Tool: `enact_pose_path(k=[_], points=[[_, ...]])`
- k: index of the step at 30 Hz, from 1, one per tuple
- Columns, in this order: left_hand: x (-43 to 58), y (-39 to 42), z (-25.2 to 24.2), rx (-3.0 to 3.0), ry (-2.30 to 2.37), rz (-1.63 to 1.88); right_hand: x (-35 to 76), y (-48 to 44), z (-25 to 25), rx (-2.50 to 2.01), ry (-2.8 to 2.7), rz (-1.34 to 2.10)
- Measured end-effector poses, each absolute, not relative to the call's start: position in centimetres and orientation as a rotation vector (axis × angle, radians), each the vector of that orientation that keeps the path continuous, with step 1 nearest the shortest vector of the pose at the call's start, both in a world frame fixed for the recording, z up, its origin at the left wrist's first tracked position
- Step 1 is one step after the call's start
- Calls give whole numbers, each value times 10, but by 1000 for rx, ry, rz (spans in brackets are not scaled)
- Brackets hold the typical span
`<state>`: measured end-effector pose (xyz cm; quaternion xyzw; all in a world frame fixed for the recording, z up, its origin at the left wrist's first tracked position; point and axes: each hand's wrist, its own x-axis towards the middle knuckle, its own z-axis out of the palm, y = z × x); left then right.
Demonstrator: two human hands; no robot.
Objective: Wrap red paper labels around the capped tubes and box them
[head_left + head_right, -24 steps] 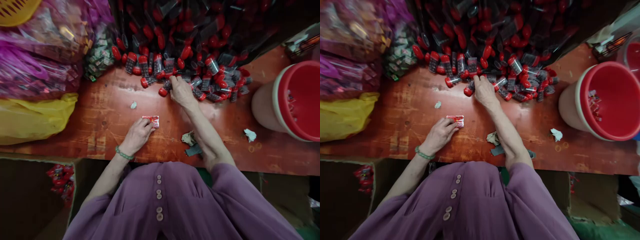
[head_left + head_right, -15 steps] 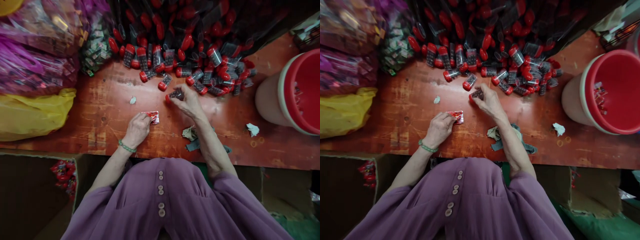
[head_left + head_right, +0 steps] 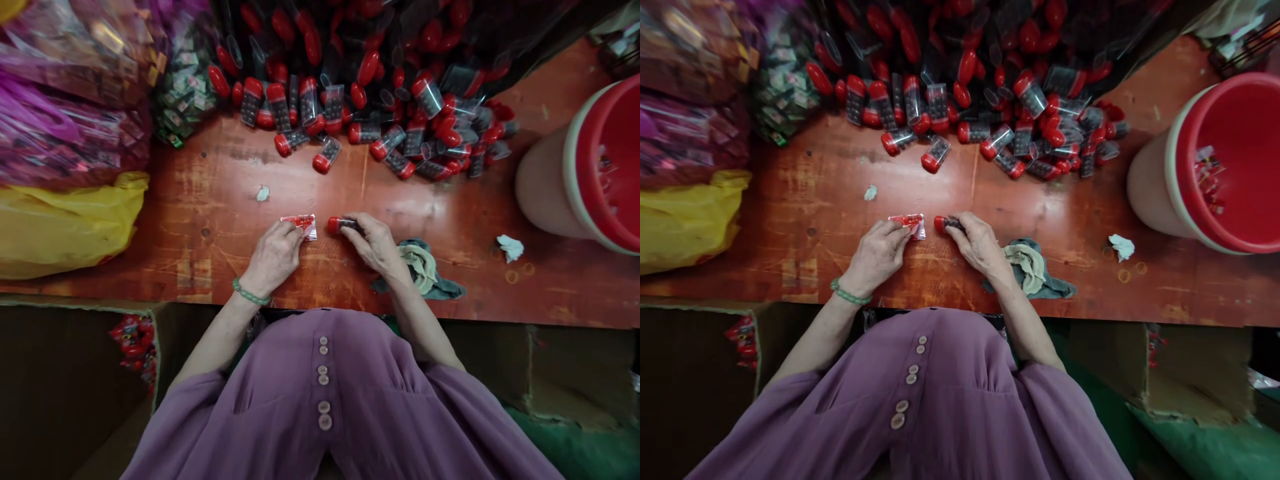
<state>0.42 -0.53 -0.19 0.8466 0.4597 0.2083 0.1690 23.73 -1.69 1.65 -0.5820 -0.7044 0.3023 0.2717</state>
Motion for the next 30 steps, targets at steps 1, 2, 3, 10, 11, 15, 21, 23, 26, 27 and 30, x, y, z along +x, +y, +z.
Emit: enact_pose_path(k=[1, 2, 3, 10, 11, 15, 21, 23, 26, 27, 30], points=[[4, -5, -4, 2417, 1313, 599, 236, -18, 17, -1547, -1861, 848], [3, -4, -6, 2424, 1323, 621, 234, -18, 18, -1529, -1829, 886], [3, -3, -8, 2426, 1334, 659, 232, -19, 19, -1512, -1797, 930], [-6, -2, -4, 2313, 1335, 911, 222, -29, 24, -1355, -1507, 1165], [-7, -3, -1, 2293, 1330, 919, 221, -31, 26, -1341, -1490, 1162], [-10, -8, 10, 2194, 1260, 965, 216, -36, 35, -1312, -1522, 1095], [-13, -15, 21, 2072, 1152, 1020, 211, -35, 47, -1217, -1774, 959], [-13, -17, 20, 2034, 1141, 1030, 212, -35, 49, -1162, -1858, 911], [-14, -18, 17, 1934, 1139, 1024, 215, -36, 51, -1142, -1974, 883], [-14, -19, 16, 1897, 1140, 1013, 216, -36, 52, -1145, -2010, 885], [-15, -21, 15, 1831, 1139, 983, 219, -38, 54, -1182, -2049, 898]])
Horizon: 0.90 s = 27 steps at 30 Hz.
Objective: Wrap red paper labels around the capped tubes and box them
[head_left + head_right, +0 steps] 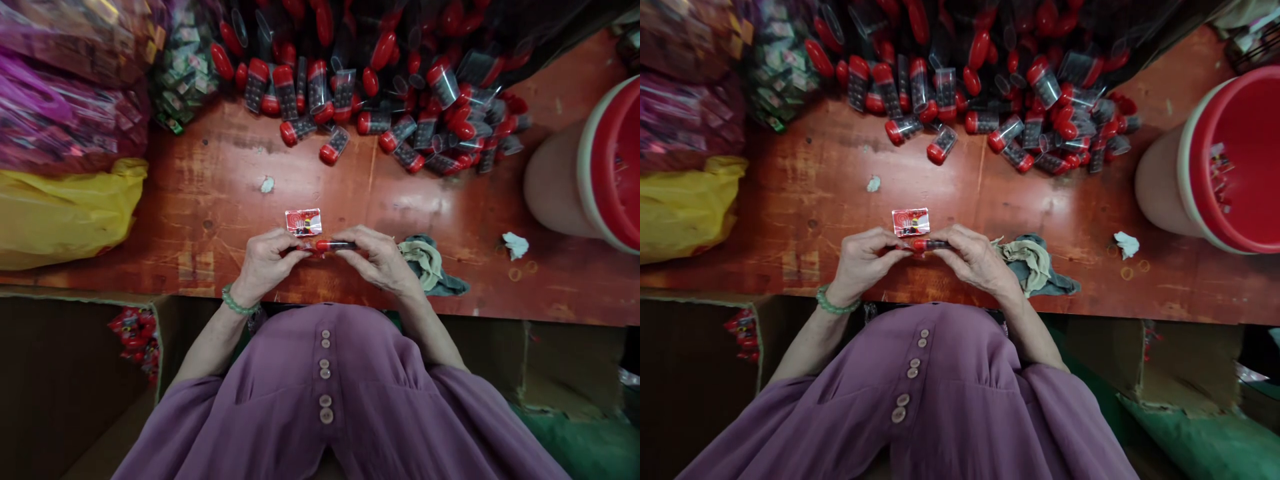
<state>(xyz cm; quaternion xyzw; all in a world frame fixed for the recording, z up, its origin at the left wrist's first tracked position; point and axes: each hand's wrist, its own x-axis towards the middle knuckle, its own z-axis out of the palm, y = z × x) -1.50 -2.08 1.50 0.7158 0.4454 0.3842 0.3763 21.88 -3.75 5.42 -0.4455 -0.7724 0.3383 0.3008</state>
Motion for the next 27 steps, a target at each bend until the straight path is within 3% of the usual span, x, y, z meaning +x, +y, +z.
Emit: enact_pose_path(k=[7, 27], points=[[-16, -22, 15, 1809, 1124, 970, 219, -37, 62, -1297, -1827, 928], [-21, -26, 4, 1793, 1053, 890, 220, -32, 56, -1234, -2191, 1094]])
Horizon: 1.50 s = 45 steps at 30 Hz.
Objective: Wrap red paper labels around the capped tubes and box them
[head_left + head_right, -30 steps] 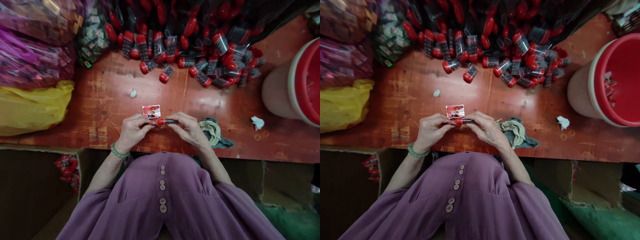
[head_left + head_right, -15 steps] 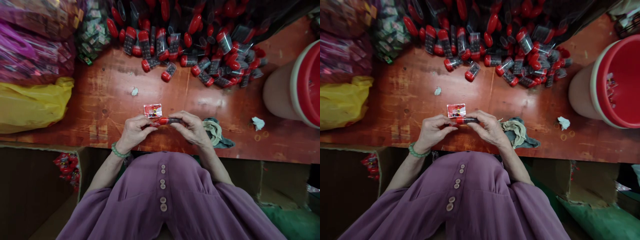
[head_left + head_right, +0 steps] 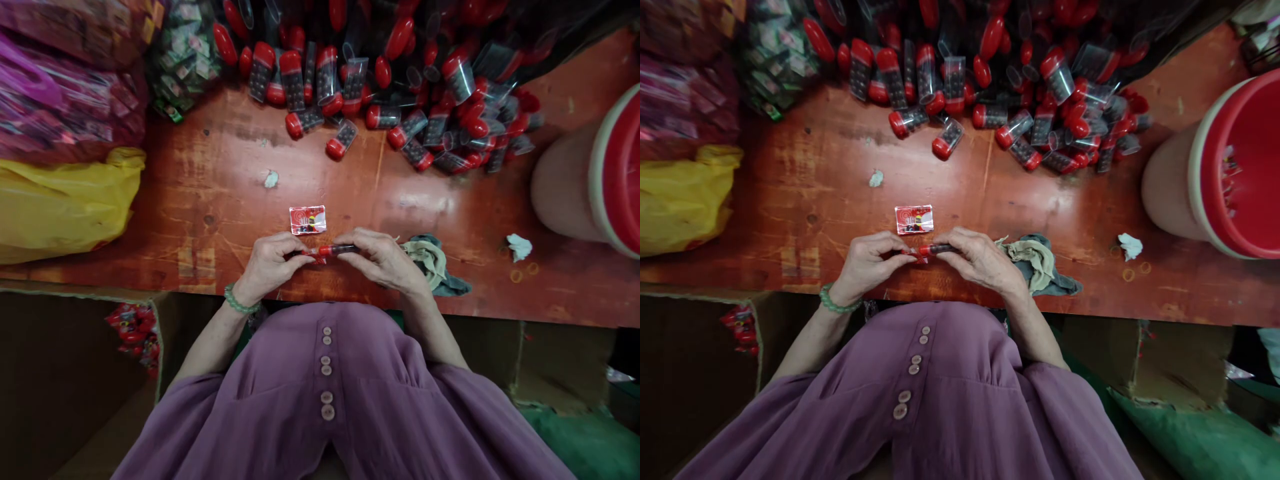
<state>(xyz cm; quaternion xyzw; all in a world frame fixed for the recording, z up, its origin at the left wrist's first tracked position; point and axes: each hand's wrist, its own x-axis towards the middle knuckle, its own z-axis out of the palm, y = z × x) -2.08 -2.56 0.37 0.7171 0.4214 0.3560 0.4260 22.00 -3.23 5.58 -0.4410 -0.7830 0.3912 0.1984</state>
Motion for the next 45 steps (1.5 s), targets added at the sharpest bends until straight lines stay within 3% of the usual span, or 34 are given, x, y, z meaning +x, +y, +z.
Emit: enact_pose_path(k=[10, 25, 31, 39, 45], points=[[-19, -27, 3, 1757, 1040, 887, 231, -28, 66, -1383, -2104, 1020], [-21, -28, -1, 2025, 994, 747, 196, -16, 98, -1305, -2803, 892], [-21, -30, -1, 1816, 954, 704, 197, -7, 92, -1203, -2662, 1162], [-17, -28, 6, 1244, 902, 501, 208, -6, 44, -1232, -1792, 1879], [-7, -29, 3, 909, 840, 460, 212, -14, 36, -1138, -1566, 2137]])
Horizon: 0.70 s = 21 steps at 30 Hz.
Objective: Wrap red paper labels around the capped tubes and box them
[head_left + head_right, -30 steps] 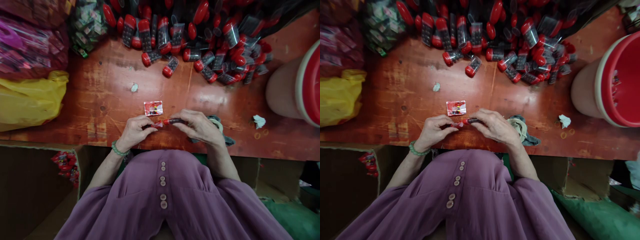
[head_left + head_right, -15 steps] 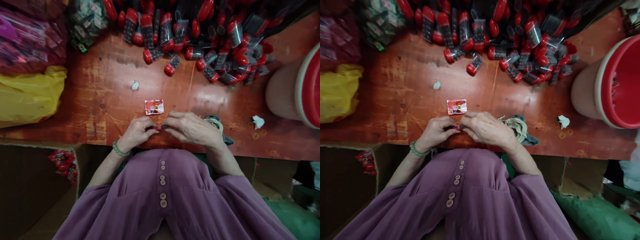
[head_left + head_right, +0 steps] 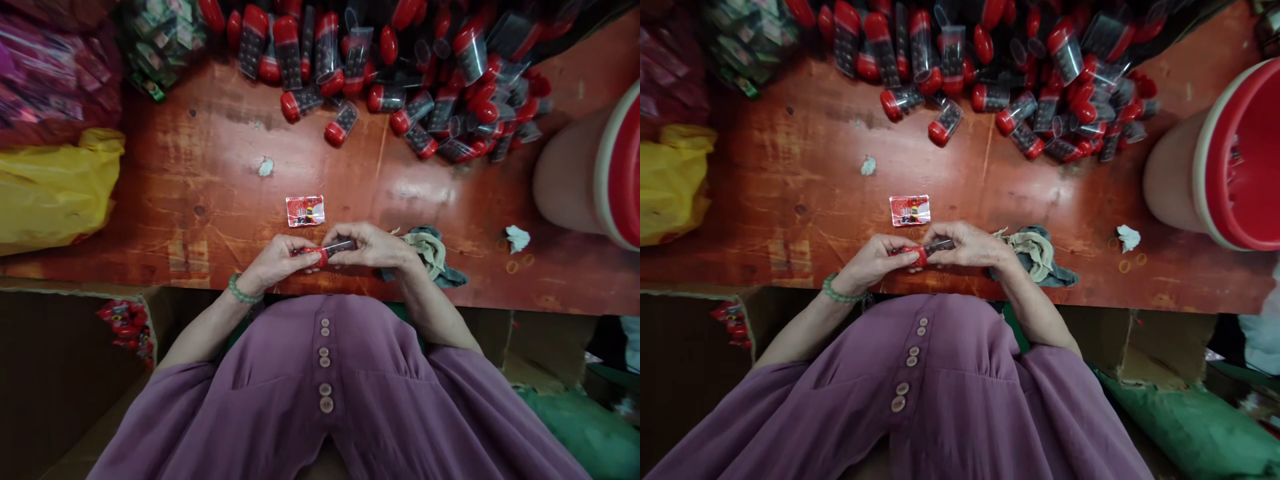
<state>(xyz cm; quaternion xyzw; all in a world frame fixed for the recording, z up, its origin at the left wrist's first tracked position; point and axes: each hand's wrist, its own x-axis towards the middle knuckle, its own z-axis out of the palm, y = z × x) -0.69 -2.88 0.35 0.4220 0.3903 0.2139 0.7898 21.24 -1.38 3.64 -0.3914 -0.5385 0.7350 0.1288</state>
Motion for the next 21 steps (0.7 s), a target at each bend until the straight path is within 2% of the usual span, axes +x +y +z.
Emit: enact_pose_path(k=[4, 13, 21], points=[[0, -28, 0, 836, 815, 450, 217, -15, 33, -1131, -1595, 2120], [-14, -36, -5, 526, 706, 645, 215, -31, 12, -1169, -1211, 2097], [14, -59, 4, 268, 935, 722, 206, -37, 12, -1169, -1125, 2047]])
